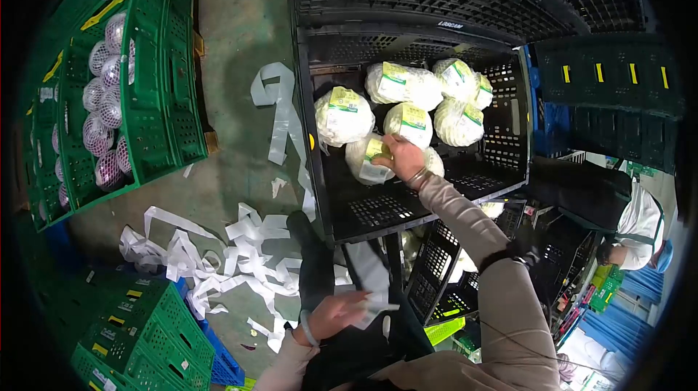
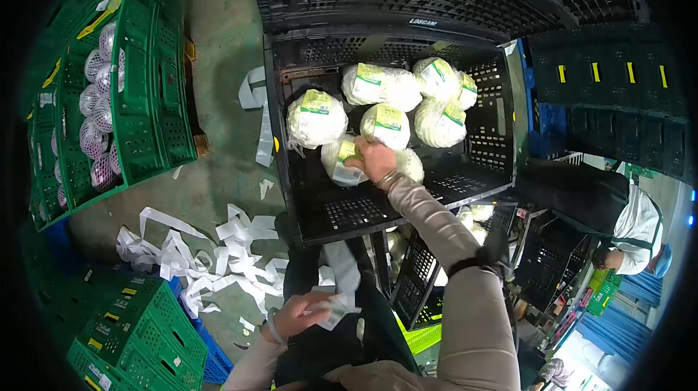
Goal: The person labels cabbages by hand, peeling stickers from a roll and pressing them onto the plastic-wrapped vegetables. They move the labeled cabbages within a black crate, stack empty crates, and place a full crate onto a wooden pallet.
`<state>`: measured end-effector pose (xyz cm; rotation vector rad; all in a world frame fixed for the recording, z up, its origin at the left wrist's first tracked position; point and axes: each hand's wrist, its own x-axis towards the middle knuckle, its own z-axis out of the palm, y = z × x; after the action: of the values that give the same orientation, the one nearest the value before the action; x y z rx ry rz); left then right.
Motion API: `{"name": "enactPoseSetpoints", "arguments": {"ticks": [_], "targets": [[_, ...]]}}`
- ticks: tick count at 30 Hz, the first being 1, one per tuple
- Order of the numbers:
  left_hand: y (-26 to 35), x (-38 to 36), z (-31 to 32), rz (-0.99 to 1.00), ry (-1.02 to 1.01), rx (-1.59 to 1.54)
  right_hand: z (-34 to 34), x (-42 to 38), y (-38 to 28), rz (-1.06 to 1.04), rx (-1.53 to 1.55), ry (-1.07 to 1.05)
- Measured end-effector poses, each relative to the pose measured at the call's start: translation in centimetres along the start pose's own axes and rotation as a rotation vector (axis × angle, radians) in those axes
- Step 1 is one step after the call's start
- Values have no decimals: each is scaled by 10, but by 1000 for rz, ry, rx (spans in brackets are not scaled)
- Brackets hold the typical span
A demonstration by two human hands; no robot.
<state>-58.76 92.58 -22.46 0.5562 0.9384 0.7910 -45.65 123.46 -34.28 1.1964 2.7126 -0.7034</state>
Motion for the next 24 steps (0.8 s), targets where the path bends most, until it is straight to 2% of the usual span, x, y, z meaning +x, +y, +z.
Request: {"name": "enactPoseSetpoints", "arguments": {"ticks": [2, 4, 5, 6, 8, 10, 11, 12, 13, 14, 15, 16, 17, 18, 19, 20, 21, 22, 23, 24], "targets": [[3, 2, -1, 14, 29, -118, 4, -2, 6, -48, -79, 150], [4, 7, -3, 321, 272, 446, 12, -15, 3, -211, -45, 194], [5, 7, 3, 230, 326, 140, 17, -16, -2, -215, -45, 188], [-1, 8, 7, 230, 329, 134, 24, -15, -10, -231, -94, 138], [-6, 13, 15, 24, 356, -164, 29, -11, -11, -253, -149, 88], [10, 27, 27, 34, 414, -230, 30, -3, -5, -315, -210, -13], [20, 37, 33, 72, 504, -267, 34, -6, -2, -319, -230, 24], [27, 42, 37, 109, 591, -299, 25, -16, -8, -258, -117, -39], [20, 47, 38, 148, 597, -188, 15, -31, -15, -195, -4, -99], [24, 49, 41, 150, 595, -184, -26, -51, -38, -205, 155, -147], [28, 52, 43, 96, 560, -123, -68, -69, -55, -218, 441, -291], [31, 56, 47, 43, 525, -61, -85, -93, -58, -331, 627, -248], [26, 66, 54, 105, 546, -99, -111, -115, -63, -188, 654, -539], [27, 72, 60, 102, 546, -98, -135, -127, -69, -173, 523, -661], [30, 78, 64, 133, 434, 80, -129, -142, -58, -233, 481, -451], [31, 83, 69, 160, 325, 258, -100, -143, -21, -148, 671, -297], [32, 88, 80, 119, 312, 84, -105, -124, 3, -80, 622, -207], [27, 88, 82, 107, 320, 91, -110, -105, 27, -8, 576, -121], [19, 88, 84, 103, 302, 115, -109, -85, 54, 59, 515, -139], [10, 88, 85, 103, 279, 140, -94, -72, 76, -14, 341, -29]]}}
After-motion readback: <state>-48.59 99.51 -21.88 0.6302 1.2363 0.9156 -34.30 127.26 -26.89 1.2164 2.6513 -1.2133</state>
